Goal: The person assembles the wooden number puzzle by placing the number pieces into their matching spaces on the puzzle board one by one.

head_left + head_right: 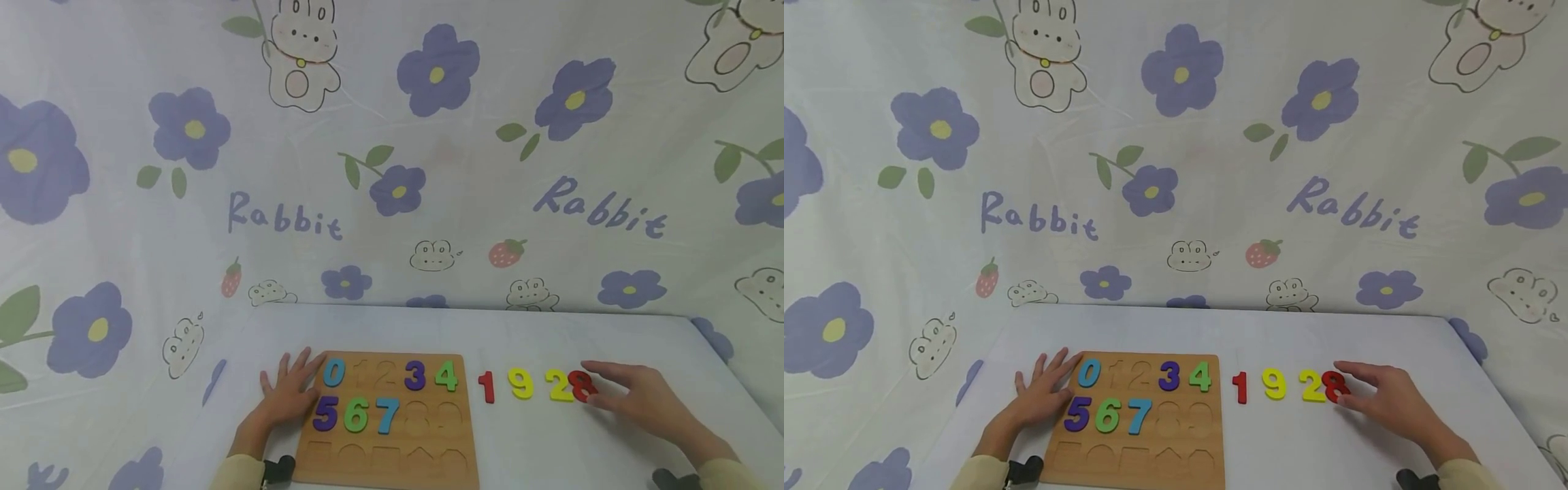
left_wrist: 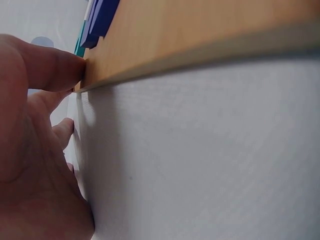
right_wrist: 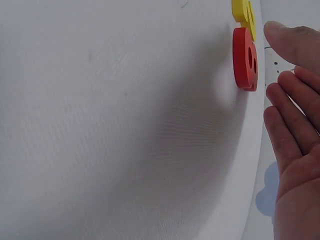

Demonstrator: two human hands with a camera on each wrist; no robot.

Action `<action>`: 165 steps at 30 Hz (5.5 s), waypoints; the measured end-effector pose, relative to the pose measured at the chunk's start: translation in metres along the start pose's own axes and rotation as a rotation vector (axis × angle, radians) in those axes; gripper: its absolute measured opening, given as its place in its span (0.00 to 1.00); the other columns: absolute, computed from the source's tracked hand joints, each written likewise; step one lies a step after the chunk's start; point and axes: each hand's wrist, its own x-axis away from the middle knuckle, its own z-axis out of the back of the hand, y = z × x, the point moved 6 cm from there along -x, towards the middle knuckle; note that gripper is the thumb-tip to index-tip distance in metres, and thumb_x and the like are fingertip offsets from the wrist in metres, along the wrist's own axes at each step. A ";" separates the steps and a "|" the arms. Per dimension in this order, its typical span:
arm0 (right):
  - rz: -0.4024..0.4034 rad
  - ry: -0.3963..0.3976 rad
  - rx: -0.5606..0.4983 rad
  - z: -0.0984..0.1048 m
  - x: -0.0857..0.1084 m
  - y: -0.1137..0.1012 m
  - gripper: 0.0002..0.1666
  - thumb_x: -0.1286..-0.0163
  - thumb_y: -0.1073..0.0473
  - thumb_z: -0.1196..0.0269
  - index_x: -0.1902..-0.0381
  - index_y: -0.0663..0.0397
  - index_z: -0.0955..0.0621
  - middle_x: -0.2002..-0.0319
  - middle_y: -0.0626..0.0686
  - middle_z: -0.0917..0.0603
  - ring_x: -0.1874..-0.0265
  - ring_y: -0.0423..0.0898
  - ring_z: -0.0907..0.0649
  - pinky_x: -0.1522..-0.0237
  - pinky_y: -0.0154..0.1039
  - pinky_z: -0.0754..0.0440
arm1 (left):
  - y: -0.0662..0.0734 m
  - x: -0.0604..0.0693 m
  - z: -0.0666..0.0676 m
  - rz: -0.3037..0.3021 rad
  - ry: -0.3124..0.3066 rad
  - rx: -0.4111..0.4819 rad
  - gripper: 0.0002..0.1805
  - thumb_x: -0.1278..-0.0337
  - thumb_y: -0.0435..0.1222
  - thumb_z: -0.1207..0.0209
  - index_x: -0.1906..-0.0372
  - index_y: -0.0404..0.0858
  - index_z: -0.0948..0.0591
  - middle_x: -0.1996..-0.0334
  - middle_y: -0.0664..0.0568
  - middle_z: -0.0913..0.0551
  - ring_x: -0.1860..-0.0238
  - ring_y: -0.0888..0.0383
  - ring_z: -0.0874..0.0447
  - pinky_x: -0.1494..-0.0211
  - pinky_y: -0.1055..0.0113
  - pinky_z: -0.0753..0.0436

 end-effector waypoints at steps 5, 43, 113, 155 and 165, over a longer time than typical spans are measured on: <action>-0.022 -0.019 -0.031 -0.003 -0.005 0.001 0.39 0.39 0.53 0.17 0.31 0.56 0.15 0.34 0.63 0.12 0.30 0.73 0.19 0.36 0.77 0.20 | 0.000 0.000 0.001 -0.004 0.003 -0.005 0.39 0.27 0.41 0.45 0.13 0.50 0.36 0.10 0.38 0.50 0.12 0.23 0.71 0.25 0.17 0.83; -0.084 0.203 -0.013 0.010 0.048 -0.046 0.40 0.38 0.51 0.17 0.30 0.57 0.16 0.40 0.64 0.09 0.34 0.72 0.16 0.38 0.77 0.21 | 0.002 0.002 0.001 0.002 0.005 -0.006 0.39 0.26 0.42 0.45 0.13 0.49 0.36 0.10 0.38 0.49 0.12 0.23 0.71 0.25 0.17 0.83; 0.175 -0.005 -0.400 -0.091 -0.007 -0.248 0.29 0.38 0.41 0.19 0.40 0.41 0.08 0.45 0.41 0.06 0.41 0.48 0.09 0.37 0.55 0.11 | 0.006 0.002 0.003 -0.015 0.022 0.014 0.39 0.28 0.40 0.44 0.13 0.47 0.35 0.11 0.36 0.48 0.13 0.23 0.70 0.25 0.17 0.83; 0.227 -0.144 -0.217 -0.146 -0.016 -0.265 0.27 0.32 0.49 0.21 0.36 0.43 0.11 0.44 0.42 0.07 0.47 0.40 0.13 0.38 0.52 0.11 | 0.004 0.000 0.001 0.002 0.025 0.008 0.38 0.27 0.41 0.45 0.14 0.49 0.34 0.10 0.37 0.48 0.12 0.23 0.69 0.25 0.17 0.82; 0.200 -0.123 -0.230 -0.150 -0.017 -0.266 0.31 0.32 0.50 0.21 0.33 0.47 0.13 0.40 0.46 0.08 0.44 0.44 0.13 0.36 0.53 0.11 | 0.001 -0.001 0.001 0.000 0.019 0.016 0.39 0.29 0.40 0.45 0.13 0.50 0.35 0.10 0.38 0.48 0.12 0.23 0.71 0.25 0.18 0.84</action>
